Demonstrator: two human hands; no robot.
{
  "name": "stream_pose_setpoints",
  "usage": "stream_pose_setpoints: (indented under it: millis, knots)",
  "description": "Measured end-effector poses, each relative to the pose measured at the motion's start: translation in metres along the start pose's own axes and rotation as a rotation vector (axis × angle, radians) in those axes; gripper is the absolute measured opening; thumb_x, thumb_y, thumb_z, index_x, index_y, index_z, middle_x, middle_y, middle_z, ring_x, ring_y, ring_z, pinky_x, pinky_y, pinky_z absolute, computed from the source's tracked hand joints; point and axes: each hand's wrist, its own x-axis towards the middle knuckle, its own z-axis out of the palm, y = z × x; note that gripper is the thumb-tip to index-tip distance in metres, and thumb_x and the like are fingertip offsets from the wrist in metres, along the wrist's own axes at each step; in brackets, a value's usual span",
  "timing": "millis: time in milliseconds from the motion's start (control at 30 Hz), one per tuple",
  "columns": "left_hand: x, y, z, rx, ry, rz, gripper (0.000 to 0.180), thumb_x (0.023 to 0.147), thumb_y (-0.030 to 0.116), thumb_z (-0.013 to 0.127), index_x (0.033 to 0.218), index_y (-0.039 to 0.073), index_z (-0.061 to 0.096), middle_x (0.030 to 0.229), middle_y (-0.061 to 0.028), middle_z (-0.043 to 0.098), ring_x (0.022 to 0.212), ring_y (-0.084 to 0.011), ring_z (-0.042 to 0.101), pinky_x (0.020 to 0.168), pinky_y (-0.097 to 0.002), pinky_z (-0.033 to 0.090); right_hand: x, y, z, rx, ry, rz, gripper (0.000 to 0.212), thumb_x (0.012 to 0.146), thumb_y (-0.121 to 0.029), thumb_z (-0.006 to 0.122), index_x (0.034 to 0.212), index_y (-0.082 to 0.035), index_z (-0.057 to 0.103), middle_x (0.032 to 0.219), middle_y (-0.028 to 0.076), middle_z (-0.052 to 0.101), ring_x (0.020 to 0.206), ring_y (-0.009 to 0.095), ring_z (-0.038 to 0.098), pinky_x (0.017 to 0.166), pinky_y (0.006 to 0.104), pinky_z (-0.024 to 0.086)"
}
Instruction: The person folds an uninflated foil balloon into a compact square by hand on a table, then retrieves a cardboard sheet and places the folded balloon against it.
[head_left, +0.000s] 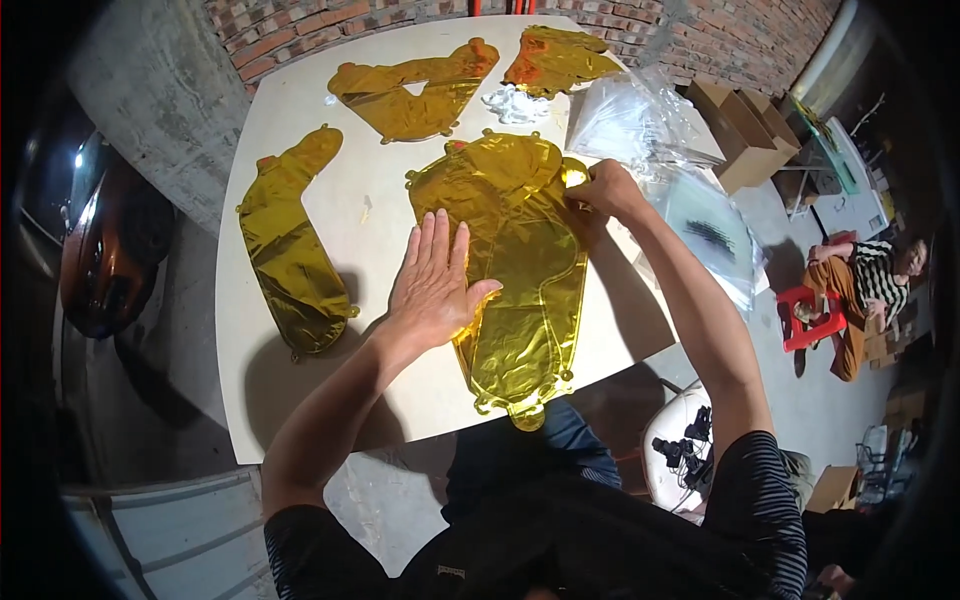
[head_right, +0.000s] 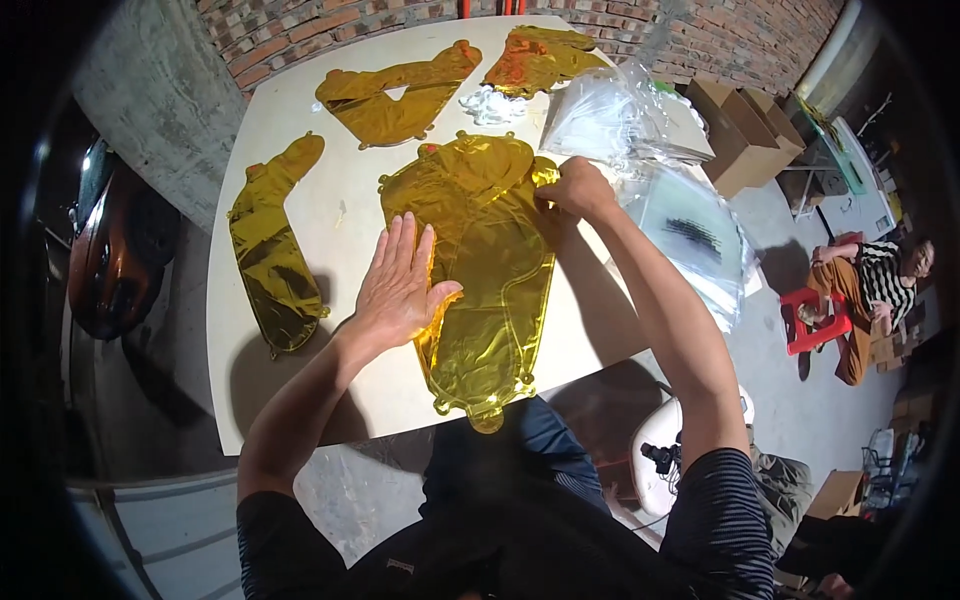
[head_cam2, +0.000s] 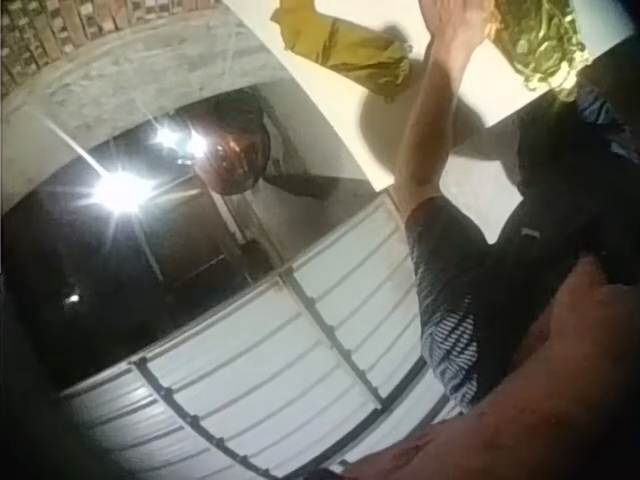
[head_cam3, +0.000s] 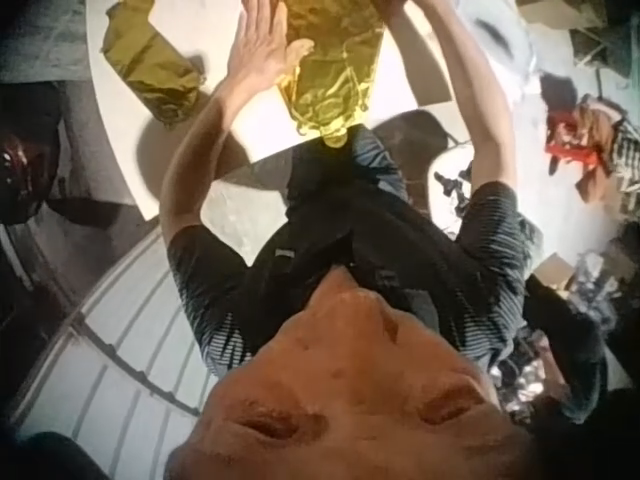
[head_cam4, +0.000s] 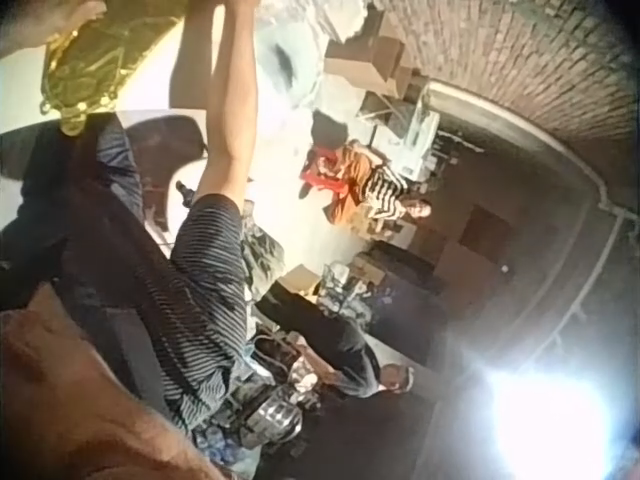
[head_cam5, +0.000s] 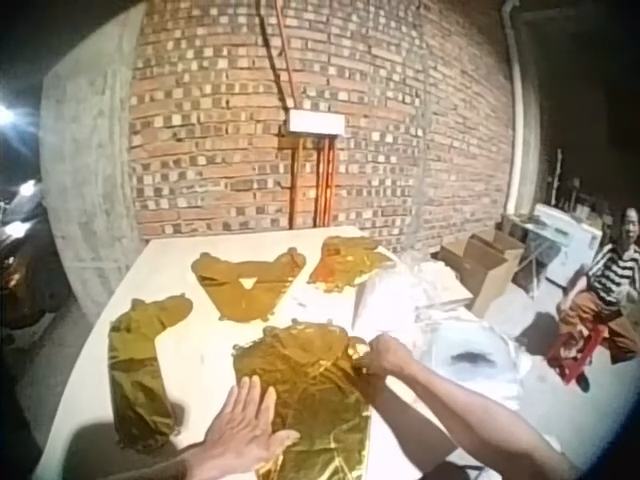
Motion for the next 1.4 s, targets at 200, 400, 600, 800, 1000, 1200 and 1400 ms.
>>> stream_pose_setpoints:
  millis: [200, 400, 600, 800, 1000, 1200, 1400]
  knots:
    - [-0.001, 0.0, -0.001, 0.001, -0.007, 0.005, 0.097, 0.106, 0.069, 0.035, 0.165, -0.005, 0.019, 0.172, -0.0334, 0.012, 0.163, -0.0421, 0.003, 0.132, -0.0506, 0.0, 0.009, -0.021, -0.008, 0.452, -0.118, 0.072, 0.037, 0.086, -0.029, 0.084, 0.092, 0.006, 0.073, 0.079, 0.01, 0.072, 0.062, 0.017, 0.066, 0.053, 0.0336, 0.055]
    - [-0.002, -0.001, 0.001, -0.01, -0.002, -0.004, 0.097, 0.105, 0.07, 0.034, 0.165, -0.005, 0.02, 0.171, -0.0333, 0.012, 0.163, -0.0423, 0.004, 0.132, -0.0508, 0.0, 0.027, -0.048, -0.012, 0.384, -0.159, 0.05, 0.038, 0.085, -0.027, 0.088, 0.067, -0.001, 0.067, 0.06, 0.004, 0.06, 0.05, 0.014, 0.053, 0.044, 0.0334, 0.041]
    - [-0.001, -0.001, 0.005, -0.007, 0.042, 0.022, 0.097, 0.105, 0.07, 0.034, 0.164, -0.006, 0.022, 0.171, -0.0334, 0.013, 0.162, -0.0441, 0.004, 0.132, -0.0519, 0.001, 0.039, -0.084, -0.015, 0.332, -0.227, -0.076, 0.02, 0.083, -0.017, 0.084, 0.085, 0.001, 0.078, 0.067, 0.004, 0.067, 0.053, 0.013, 0.055, 0.048, 0.0314, 0.042]
    - [-0.002, -0.004, 0.007, -0.011, 0.098, 0.04, 0.097, 0.105, 0.07, 0.034, 0.162, -0.008, 0.028, 0.17, -0.0349, 0.015, 0.162, -0.0456, 0.005, 0.132, -0.0525, 0.001, 0.018, -0.152, -0.008, 0.264, -0.285, -0.199, 0.029, 0.078, -0.019, 0.082, 0.092, 0.006, 0.078, 0.075, 0.009, 0.071, 0.063, 0.017, 0.065, 0.055, 0.0343, 0.056]
    - [0.002, 0.003, -0.007, 0.144, -0.16, -0.026, 0.09, 0.107, 0.062, 0.04, 0.165, -0.004, 0.02, 0.172, -0.0323, 0.011, 0.162, -0.043, 0.001, 0.133, -0.05, 0.0, 0.002, -0.201, 0.044, -0.13, -0.218, -0.387, 0.044, 0.082, -0.025, 0.076, 0.109, 0.01, 0.074, 0.103, 0.028, 0.075, 0.088, 0.034, 0.077, 0.084, 0.0428, 0.063]
    - [-0.002, -0.004, 0.002, 0.014, 0.027, 0.052, 0.093, 0.105, 0.059, 0.044, 0.162, -0.011, 0.023, 0.17, -0.0332, 0.018, 0.161, -0.0471, 0.008, 0.131, -0.0544, 0.001, -0.012, -0.191, 0.051, 0.048, -0.327, -0.442, 0.05, 0.096, -0.037, 0.075, 0.12, 0.007, 0.07, 0.11, 0.021, 0.076, 0.099, 0.028, 0.076, 0.087, 0.0371, 0.062]
    - [0.005, 0.003, 0.003, -0.07, 0.042, 0.045, 0.094, 0.105, 0.063, 0.043, 0.163, -0.008, 0.021, 0.171, -0.0294, 0.017, 0.161, -0.0448, 0.005, 0.131, -0.054, -0.001, -0.049, -0.071, 0.012, 0.443, -0.045, -0.631, 0.033, 0.112, -0.013, 0.052, 0.14, 0.002, 0.06, 0.125, 0.014, 0.072, 0.115, 0.02, 0.069, 0.103, 0.0346, 0.056]
